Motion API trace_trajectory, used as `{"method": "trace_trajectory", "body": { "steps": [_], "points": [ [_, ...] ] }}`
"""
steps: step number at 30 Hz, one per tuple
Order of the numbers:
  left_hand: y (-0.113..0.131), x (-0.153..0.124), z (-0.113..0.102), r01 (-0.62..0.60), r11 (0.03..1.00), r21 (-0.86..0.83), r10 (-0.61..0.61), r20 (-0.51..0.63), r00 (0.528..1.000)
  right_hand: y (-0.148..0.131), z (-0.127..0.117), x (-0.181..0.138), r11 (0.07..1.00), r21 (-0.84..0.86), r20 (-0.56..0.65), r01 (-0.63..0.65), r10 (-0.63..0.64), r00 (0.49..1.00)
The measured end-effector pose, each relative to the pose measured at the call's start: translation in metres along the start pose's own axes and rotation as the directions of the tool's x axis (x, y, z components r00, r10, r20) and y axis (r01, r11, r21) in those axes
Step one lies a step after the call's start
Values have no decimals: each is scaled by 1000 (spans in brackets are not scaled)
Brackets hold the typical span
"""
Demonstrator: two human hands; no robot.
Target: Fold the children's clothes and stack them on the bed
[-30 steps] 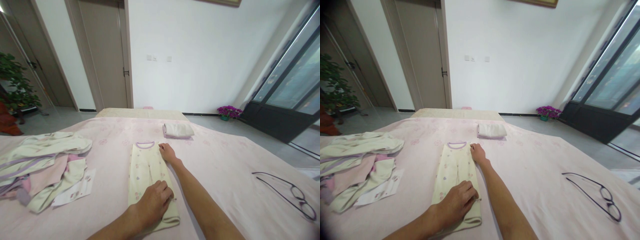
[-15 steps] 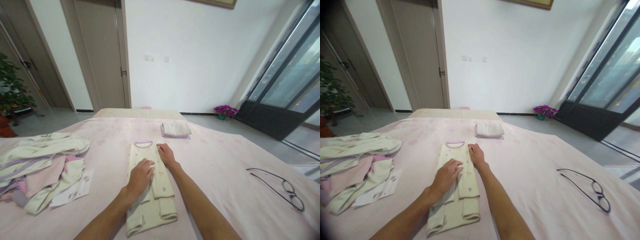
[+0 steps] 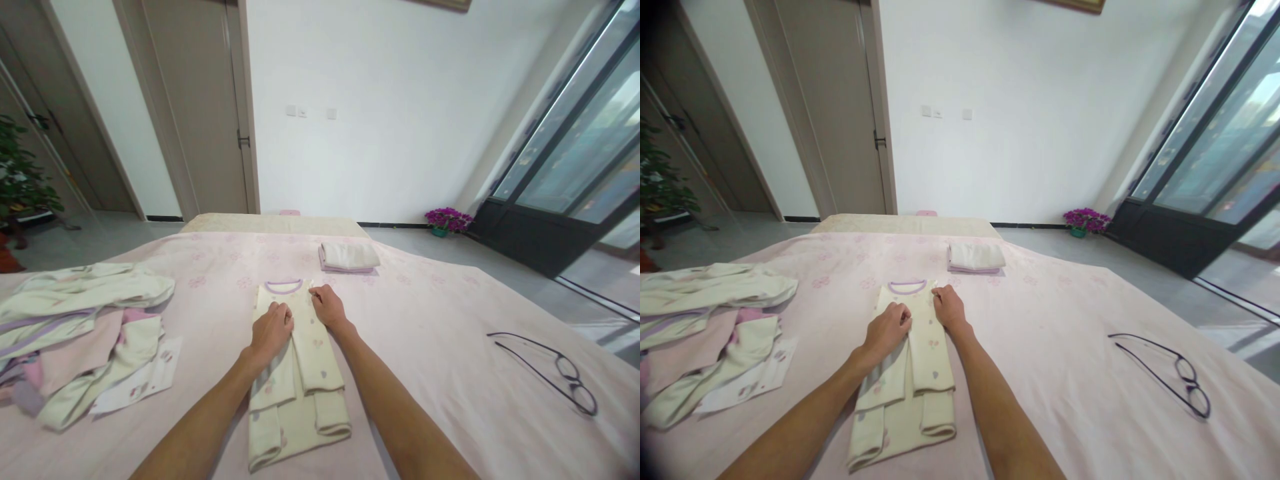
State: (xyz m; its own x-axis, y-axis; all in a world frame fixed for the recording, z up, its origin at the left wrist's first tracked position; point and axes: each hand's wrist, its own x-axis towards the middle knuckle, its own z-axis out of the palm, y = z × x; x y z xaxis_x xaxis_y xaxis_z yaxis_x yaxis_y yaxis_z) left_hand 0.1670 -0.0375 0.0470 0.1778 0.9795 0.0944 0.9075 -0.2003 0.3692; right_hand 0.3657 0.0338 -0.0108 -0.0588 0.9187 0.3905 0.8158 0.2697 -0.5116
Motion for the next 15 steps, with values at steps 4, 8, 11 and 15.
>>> {"method": "trace_trajectory", "body": {
  "steps": [4,8,11,15],
  "points": [
    [-9,-8,1,-202,977,-63,196,-87,977,-2,-1,-1,1000,-3,-2,2,-2,1000],
    [-22,-19,9,-477,878,37,478,-28,878,-2,-1,-1,1000,-3,4,-2,2,1000],
    [-28,-24,15,-512,855,83,508,72,858,-2,-1,-1,1000,-6,10,-7,7,1000],
    [-31,-24,17,-489,872,24,487,70,871,-2,-1,-1,1000,-8,17,-8,8,1000]
  ]
}}
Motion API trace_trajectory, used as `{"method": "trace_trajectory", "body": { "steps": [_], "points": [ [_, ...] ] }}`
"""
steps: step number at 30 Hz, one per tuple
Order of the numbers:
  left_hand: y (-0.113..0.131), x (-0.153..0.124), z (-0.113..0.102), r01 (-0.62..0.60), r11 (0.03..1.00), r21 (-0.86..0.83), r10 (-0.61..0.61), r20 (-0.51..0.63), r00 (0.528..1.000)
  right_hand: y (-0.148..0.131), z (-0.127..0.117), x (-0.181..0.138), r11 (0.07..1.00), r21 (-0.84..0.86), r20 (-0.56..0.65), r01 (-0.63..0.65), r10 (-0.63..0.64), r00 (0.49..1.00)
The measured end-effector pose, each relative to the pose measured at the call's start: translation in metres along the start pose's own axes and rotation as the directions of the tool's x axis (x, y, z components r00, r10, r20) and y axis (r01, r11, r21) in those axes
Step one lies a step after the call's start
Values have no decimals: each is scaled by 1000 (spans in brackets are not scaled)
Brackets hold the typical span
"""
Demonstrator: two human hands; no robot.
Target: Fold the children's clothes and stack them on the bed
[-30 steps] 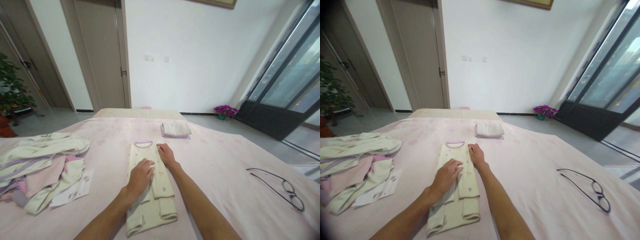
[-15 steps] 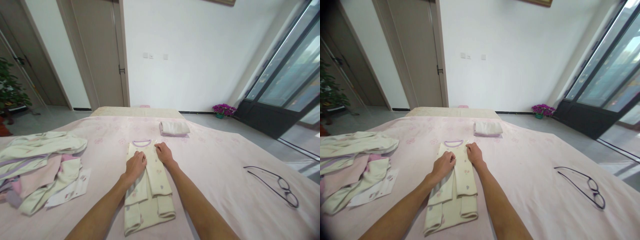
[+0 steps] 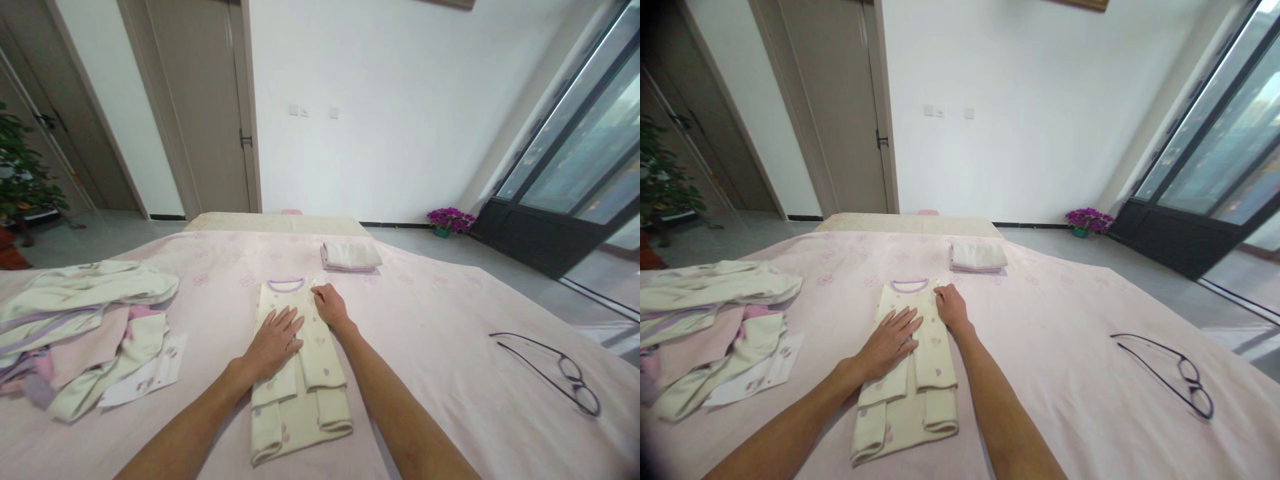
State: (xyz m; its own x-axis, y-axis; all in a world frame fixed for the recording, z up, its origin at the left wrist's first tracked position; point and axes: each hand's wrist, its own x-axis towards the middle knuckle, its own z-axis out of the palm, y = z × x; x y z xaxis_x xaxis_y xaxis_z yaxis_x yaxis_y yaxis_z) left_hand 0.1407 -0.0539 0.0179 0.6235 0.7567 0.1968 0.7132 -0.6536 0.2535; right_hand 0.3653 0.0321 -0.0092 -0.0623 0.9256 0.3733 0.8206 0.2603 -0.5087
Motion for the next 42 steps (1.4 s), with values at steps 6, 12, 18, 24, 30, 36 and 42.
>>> {"method": "trace_trajectory", "body": {
  "steps": [6,12,18,24,30,36,42],
  "points": [
    [-14,-10,-7,103,955,-278,-189,-302,934,3,1,1,1000,8,8,4,-4,1000],
    [-23,-37,-16,164,945,-282,-254,-323,912,5,3,2,1000,16,12,-4,4,1000],
    [-16,-52,-20,243,947,-212,-288,-217,933,6,4,3,1000,27,10,-10,10,1000],
    [-11,-51,-12,205,978,23,-191,-270,944,6,3,2,999,47,9,0,-1,1000],
    [-13,-52,-10,164,986,41,-145,-301,942,6,2,2,997,78,0,-28,28,1000],
    [-28,-61,-15,121,938,-325,-212,-261,942,7,-6,-3,987,139,-10,-78,80,997],
    [-42,-84,-23,138,912,-385,-246,-247,937,7,-23,-24,980,187,27,-65,60,998]
  ]
}}
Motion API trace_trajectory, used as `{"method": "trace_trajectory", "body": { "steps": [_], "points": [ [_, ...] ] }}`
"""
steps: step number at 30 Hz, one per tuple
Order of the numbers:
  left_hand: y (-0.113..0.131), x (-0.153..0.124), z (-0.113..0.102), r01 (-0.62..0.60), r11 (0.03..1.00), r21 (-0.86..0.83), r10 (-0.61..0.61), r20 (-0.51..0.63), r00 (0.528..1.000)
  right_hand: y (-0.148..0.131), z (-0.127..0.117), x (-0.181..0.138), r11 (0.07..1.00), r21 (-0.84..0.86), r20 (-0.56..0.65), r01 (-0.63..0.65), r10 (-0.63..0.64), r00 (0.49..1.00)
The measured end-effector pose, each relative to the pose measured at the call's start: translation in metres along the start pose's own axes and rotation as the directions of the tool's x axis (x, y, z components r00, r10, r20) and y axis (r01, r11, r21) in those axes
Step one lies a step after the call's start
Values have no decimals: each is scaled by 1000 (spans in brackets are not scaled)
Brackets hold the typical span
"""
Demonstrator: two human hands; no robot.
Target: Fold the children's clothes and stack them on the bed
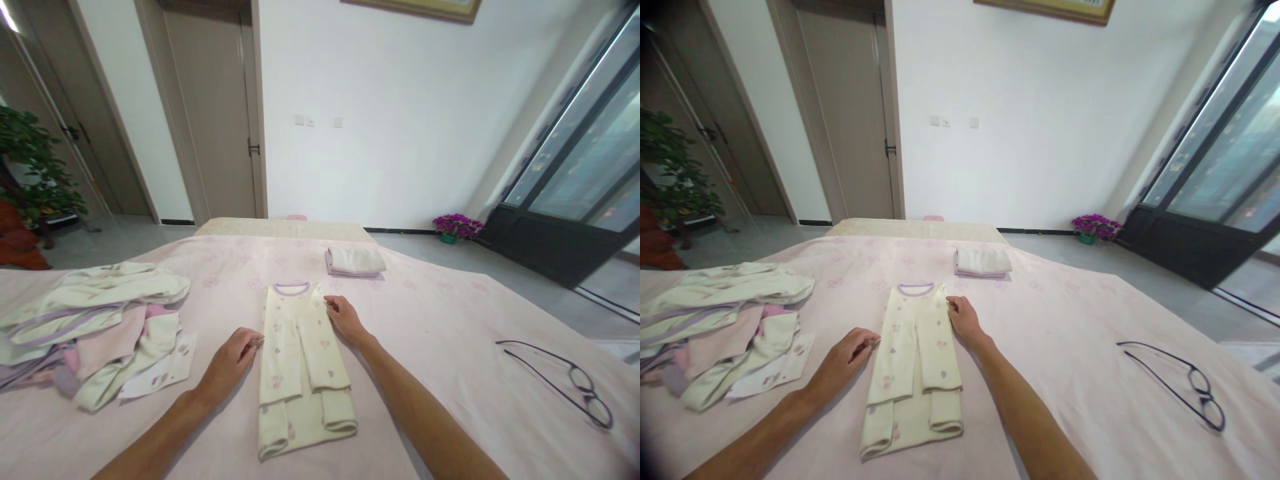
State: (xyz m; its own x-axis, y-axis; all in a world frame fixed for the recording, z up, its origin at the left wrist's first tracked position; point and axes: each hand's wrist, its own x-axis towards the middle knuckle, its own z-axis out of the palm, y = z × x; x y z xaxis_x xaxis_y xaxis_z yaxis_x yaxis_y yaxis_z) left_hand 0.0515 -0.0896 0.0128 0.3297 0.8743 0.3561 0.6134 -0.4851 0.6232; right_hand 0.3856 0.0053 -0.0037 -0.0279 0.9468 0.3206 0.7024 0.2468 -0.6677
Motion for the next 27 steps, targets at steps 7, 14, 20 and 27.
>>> {"method": "trace_trajectory", "body": {
  "steps": [7,14,20,27],
  "points": [
    [-3,-23,-17,-295,945,144,288,63,955,-16,-26,-57,990,116,88,86,-96,992],
    [1,-24,-14,-475,838,266,462,114,879,-39,-53,-101,937,62,238,344,-348,906],
    [7,-22,-11,-519,809,277,510,109,853,-41,-55,-116,861,-97,246,499,-465,850],
    [11,-20,-8,-520,833,191,502,137,854,-37,-55,-120,807,-68,264,587,-553,790]
  ]
}}
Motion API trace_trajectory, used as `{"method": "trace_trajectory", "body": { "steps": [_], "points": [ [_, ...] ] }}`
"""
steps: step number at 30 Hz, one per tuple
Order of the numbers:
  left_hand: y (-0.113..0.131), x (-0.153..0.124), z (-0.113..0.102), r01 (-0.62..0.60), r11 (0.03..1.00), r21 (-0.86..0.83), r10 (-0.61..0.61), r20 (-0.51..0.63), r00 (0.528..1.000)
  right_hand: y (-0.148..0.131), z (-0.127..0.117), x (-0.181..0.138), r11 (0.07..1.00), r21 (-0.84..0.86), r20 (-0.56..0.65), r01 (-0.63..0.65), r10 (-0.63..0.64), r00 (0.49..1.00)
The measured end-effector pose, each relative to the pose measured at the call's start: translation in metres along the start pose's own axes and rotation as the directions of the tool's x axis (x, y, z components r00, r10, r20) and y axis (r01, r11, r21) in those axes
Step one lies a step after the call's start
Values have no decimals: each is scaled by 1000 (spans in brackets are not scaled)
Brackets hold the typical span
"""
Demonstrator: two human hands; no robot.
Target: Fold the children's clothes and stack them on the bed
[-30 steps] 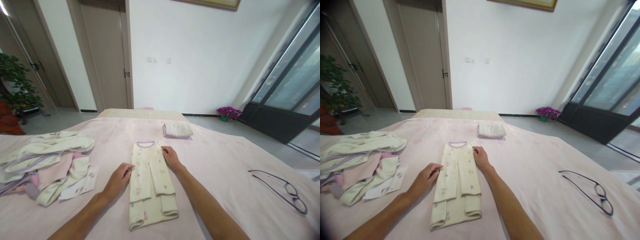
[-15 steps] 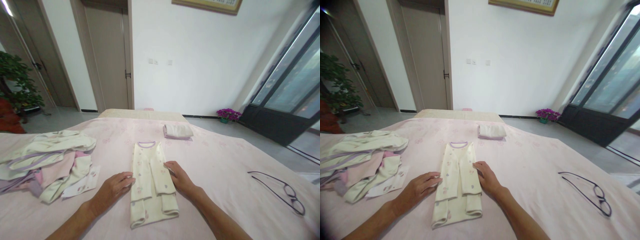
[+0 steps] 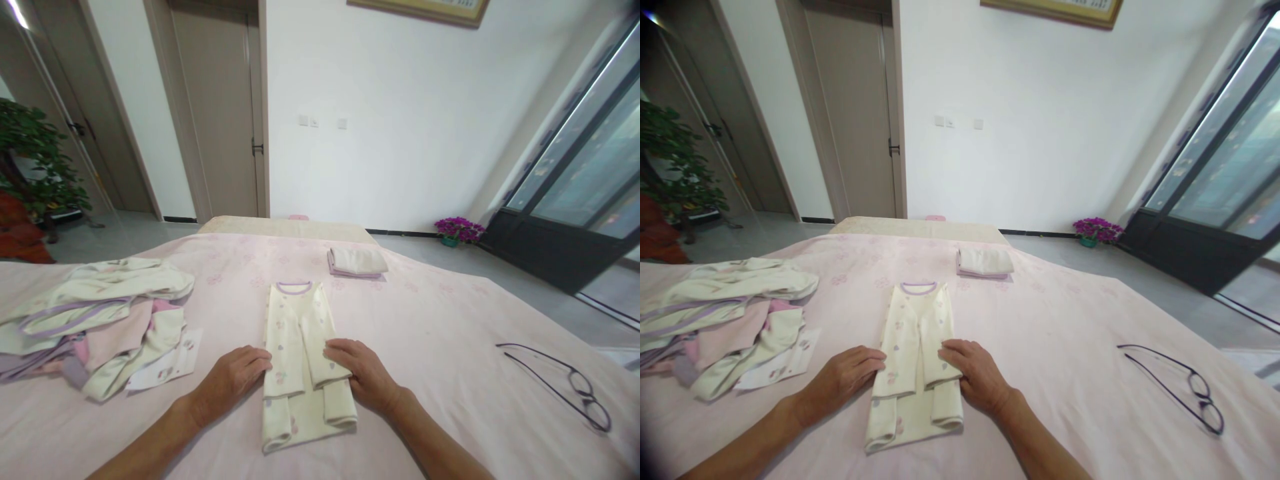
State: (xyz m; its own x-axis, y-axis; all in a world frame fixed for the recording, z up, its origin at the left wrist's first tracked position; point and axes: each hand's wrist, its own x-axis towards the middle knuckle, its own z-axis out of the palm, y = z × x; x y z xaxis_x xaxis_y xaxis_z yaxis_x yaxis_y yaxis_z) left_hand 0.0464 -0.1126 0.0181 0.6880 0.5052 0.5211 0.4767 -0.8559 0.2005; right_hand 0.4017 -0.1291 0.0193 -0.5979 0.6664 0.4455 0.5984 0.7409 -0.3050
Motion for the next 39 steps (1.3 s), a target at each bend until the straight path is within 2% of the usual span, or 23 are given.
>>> {"method": "trace_trajectory", "body": {
  "steps": [3,8,20,24,27,30,32,33,35,37,39],
  "points": [
    [0,2,-4,8,996,-86,-4,54,999,-2,-1,0,998,65,4,24,-24,1000],
    [-3,0,-6,30,981,-190,-10,103,995,-7,-3,2,992,123,23,-14,11,1000],
    [3,1,1,-10,997,-82,14,39,999,-12,-6,5,990,101,58,-96,91,994],
    [5,2,0,-19,999,-38,20,20,1000,-12,-8,4,991,112,41,-73,69,997],
    [10,6,-2,26,999,-44,-25,32,999,-15,-11,5,991,117,7,-61,61,998],
    [16,10,-1,151,984,-91,-148,35,988,-19,-13,11,976,160,0,-148,150,989],
    [18,13,2,321,941,-105,-319,44,947,-18,-11,17,940,210,14,-267,271,963],
    [18,15,3,425,899,-101,-423,50,905,-15,-10,20,912,235,22,-335,340,940],
    [17,21,7,611,787,-90,-607,68,792,-8,-4,27,841,267,37,-471,479,877],
    [13,27,9,722,685,-91,-717,90,691,1,2,33,780,247,58,-575,580,813],
    [8,33,10,773,627,-100,-764,116,635,9,7,39,755,182,64,-630,630,774]
  ]
}}
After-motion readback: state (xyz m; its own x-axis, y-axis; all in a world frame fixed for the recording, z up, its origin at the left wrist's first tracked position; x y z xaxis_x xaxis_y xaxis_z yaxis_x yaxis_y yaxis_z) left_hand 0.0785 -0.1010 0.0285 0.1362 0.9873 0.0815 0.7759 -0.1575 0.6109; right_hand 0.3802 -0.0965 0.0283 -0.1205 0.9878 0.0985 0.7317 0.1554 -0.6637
